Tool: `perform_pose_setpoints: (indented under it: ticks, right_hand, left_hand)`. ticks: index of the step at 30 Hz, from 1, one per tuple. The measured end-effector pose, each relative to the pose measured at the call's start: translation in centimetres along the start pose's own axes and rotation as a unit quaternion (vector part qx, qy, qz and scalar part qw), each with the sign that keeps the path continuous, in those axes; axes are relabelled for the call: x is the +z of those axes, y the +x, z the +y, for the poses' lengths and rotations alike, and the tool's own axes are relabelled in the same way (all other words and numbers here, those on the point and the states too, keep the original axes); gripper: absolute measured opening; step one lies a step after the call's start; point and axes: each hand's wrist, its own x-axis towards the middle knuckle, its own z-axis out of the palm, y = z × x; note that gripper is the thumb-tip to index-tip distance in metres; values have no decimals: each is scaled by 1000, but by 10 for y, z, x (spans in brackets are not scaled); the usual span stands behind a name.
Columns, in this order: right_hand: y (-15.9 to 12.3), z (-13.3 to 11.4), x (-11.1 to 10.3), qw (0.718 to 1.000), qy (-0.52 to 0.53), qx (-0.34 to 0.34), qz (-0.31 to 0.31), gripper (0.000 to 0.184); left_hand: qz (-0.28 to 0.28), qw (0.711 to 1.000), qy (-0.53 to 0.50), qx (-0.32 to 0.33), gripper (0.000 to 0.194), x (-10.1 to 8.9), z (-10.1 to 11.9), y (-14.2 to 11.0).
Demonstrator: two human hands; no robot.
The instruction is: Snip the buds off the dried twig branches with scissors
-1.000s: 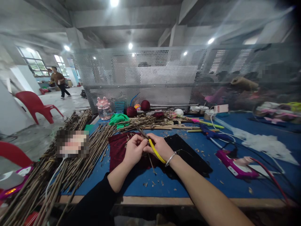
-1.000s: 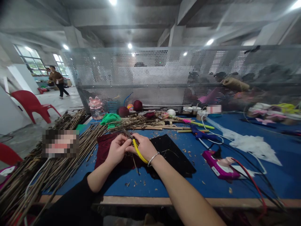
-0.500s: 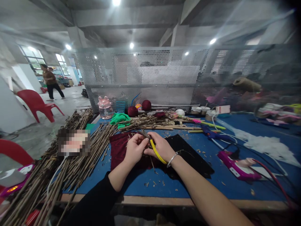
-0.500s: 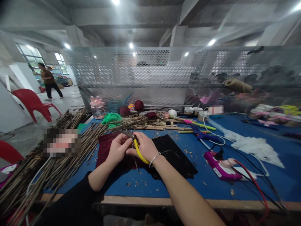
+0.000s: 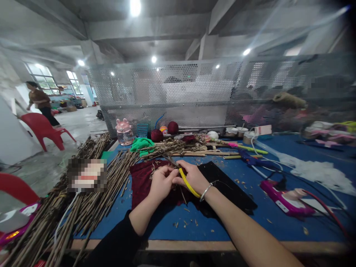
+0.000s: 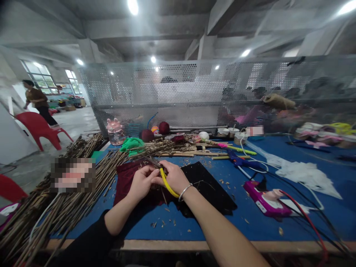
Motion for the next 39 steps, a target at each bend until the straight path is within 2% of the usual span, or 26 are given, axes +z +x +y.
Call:
perform_pose_setpoints:
  ticks: [9, 14, 19, 22, 27, 33, 39]
  right_hand:
    - [0, -1, -5, 999, -12, 7, -37, 46]
    - [-2, -3, -5, 998, -62, 10, -30, 60]
    - [-2, -4, -2, 998, -60, -6, -22, 66]
    - [-2, -5, 0, 999, -48, 6, -21, 61]
    - [-1, -6, -1, 999, -31, 13, -26, 50]
    - [-1, -4, -5, 999, -31, 0, -31, 41]
    - [-2, -8, -4, 996, -91, 4, -14, 62]
  left_hand:
    - [8, 999, -40, -14, 29, 1, 10, -2]
    - [15, 999, -36, 29, 25, 0, 11, 0]
    - [-7, 998, -34, 45, 20, -1, 9, 0]
    - [-5, 999, -34, 42, 20, -1, 9, 0]
    - [29, 999, -17, 27, 24, -1, 6, -1]
    - [23, 999, -19, 26, 25, -3, 5, -1]
    - [41, 997, -28, 51, 21, -3, 9, 0]
